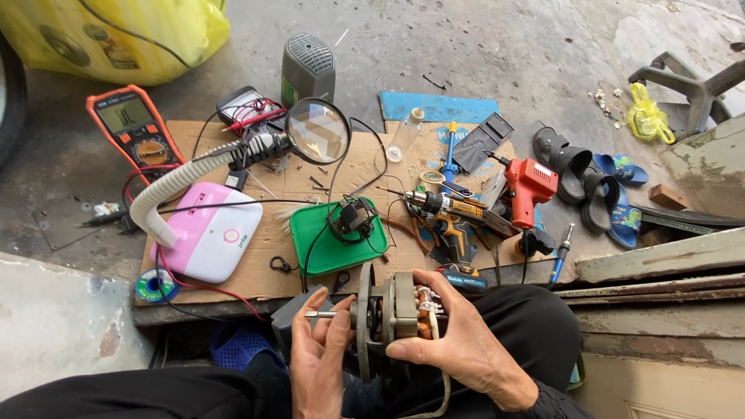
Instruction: Lubricating the internal components of an electric motor using an oil bottle and testing the rotation.
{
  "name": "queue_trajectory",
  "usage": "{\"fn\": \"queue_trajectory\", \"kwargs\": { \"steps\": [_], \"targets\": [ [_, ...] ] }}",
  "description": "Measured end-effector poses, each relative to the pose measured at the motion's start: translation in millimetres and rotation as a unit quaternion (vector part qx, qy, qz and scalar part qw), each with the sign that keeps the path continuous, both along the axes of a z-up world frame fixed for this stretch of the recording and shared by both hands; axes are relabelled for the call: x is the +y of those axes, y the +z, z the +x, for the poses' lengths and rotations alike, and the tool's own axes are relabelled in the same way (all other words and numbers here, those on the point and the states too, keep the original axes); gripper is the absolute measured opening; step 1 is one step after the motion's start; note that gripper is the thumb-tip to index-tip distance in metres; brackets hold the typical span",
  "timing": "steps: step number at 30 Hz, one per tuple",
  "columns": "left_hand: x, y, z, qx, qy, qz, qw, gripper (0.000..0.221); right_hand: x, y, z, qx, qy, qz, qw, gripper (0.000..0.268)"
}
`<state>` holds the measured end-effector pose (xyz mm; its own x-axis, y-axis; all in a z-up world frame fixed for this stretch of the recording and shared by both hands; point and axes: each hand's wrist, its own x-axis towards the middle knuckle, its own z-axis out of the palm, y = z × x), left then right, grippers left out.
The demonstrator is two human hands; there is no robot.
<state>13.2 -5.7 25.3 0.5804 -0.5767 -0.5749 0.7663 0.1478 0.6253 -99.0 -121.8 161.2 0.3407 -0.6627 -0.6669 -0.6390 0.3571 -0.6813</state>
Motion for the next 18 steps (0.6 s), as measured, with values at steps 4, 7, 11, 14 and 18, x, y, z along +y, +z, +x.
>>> {"fn": "queue_trajectory", "kwargs": {
  "steps": [4, 7, 11, 14, 18],
  "targets": [
    [15.9, 44.6, 7.2, -0.065, -0.089, 0.111, 0.988, 0.09, 0.5, 1.8, 8.6, 0.029, 0.057, -0.042, 0.997, 0.114],
    [24.5, 49.6, 13.9, -0.089, -0.126, 0.181, 0.971, 0.104, 1.9, -2.8, 13.7, 0.021, 0.093, -0.067, 0.993, 0.112],
    [40.4, 22.5, 1.3, -0.146, -0.057, 0.058, 0.986, 0.116, 6.5, -15.2, 25.3, 0.035, 0.139, -0.127, 0.981, 0.113],
    [40.8, 36.2, 28.6, -0.183, -0.189, 0.217, 0.94, 0.099, 13.9, -3.7, 40.2, 0.045, 0.14, -0.106, 0.983, 0.105],
    [33.8, 4.4, 33.6, -0.235, -0.157, 0.264, 0.922, 0.094, 30.1, -45.2, 55.2, 0.001, 0.154, -0.285, 0.946, 0.089]
  ]
}}
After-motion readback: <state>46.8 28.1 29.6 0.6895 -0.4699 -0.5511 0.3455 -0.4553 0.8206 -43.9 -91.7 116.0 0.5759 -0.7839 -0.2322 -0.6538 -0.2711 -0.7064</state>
